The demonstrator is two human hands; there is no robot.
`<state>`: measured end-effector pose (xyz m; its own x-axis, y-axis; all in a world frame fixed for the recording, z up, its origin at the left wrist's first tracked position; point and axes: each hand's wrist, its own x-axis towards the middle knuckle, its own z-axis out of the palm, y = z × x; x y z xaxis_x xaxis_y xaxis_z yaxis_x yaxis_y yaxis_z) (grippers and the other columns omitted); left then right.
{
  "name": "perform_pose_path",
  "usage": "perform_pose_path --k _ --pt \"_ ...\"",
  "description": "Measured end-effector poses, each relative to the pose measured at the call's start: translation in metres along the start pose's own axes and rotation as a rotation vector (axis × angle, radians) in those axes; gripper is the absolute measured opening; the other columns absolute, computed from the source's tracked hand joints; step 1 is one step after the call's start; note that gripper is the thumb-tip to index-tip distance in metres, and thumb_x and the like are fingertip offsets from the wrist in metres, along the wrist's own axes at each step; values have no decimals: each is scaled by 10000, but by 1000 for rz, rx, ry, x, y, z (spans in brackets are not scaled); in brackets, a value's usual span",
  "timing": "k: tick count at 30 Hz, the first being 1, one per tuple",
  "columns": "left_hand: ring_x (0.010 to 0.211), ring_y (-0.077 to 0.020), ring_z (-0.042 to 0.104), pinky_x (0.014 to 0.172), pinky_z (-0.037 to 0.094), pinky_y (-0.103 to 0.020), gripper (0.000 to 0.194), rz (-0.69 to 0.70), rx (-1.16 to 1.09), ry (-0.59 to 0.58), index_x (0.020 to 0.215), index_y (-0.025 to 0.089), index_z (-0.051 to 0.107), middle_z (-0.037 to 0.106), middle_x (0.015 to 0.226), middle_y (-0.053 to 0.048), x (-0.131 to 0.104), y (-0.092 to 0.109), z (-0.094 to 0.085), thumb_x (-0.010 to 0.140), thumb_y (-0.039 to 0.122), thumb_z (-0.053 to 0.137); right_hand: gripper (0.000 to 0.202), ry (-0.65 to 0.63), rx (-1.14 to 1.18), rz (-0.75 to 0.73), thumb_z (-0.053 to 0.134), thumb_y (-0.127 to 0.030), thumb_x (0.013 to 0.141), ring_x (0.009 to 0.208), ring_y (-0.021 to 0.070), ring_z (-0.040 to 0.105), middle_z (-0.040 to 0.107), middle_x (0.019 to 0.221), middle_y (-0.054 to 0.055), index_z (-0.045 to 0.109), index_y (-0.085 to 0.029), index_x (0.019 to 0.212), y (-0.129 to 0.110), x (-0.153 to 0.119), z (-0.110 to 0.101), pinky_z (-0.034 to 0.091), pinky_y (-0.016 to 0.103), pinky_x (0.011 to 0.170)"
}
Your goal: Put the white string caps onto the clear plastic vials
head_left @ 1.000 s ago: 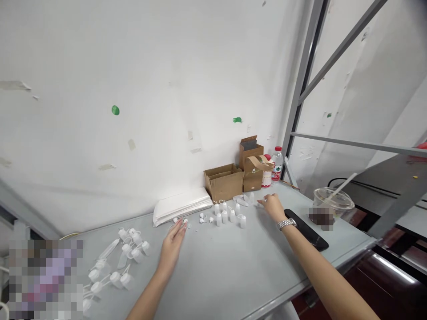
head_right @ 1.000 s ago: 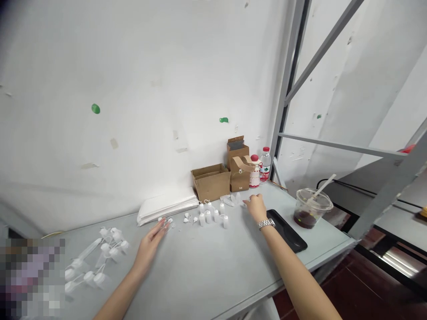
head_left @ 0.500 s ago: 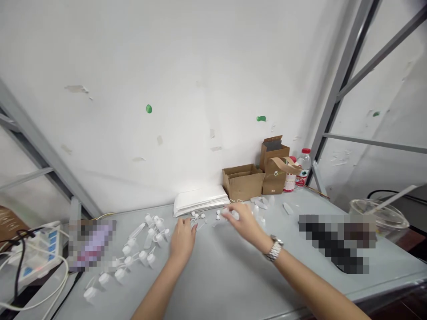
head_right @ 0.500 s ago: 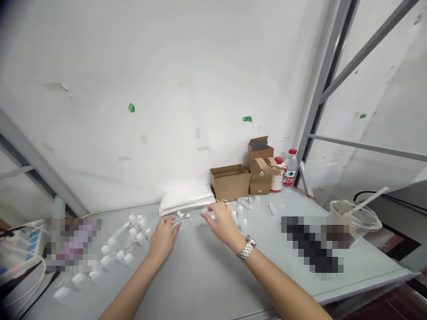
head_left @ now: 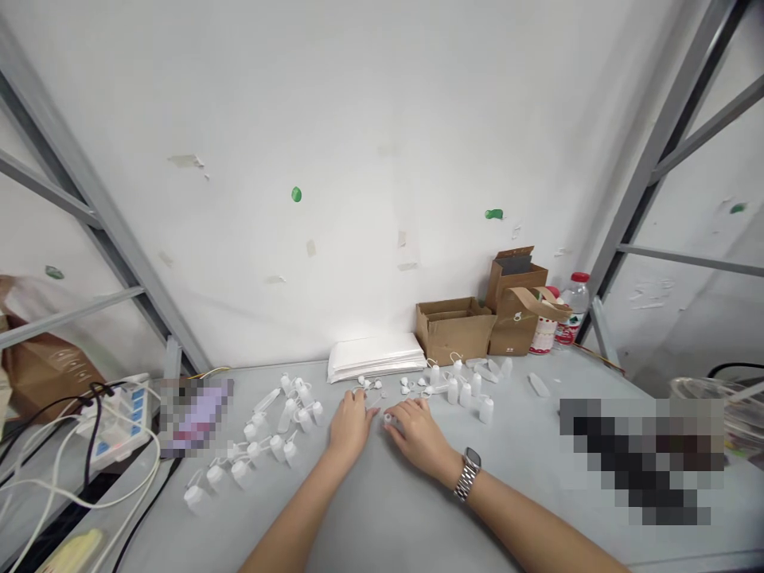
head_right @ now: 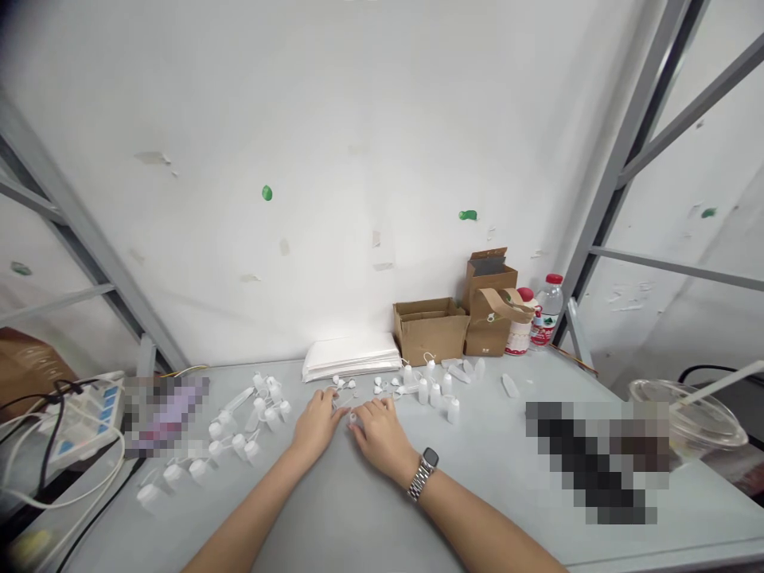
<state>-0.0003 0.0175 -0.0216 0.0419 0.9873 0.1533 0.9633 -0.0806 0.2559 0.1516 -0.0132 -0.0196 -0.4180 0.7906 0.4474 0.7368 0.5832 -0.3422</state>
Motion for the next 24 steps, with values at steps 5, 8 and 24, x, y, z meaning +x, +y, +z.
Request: perform_pose_path --k 5,8,24 --pt "874 -194 569 671 396 -272 166 -25 4 -43 914 175 527 553 955 -72 4 -3 1 823 206 392 164 -56 116 25 518 -147 788 839 189 533 607 894 52 528 -187 947 0 -5 0 383 310 767" --pt "863 -192 568 679 398 -277 160 -27 -12 -31 900 175 528 550 950 -71 4 -3 2 821 209 394 168 -85 190 89 539 -160 769 808 187 533 595 849 42 520 -192 933 0 -8 1 409 293 734" --pt "682 -156 609 635 420 -270 84 -94 -541 32 792 201 471 614 739 -24 3 -11 2 802 248 402 68 -81 400 184 516 -209 775 730 164 508 571 781 20 552 -197 830 -8 -14 2 410 270 685"
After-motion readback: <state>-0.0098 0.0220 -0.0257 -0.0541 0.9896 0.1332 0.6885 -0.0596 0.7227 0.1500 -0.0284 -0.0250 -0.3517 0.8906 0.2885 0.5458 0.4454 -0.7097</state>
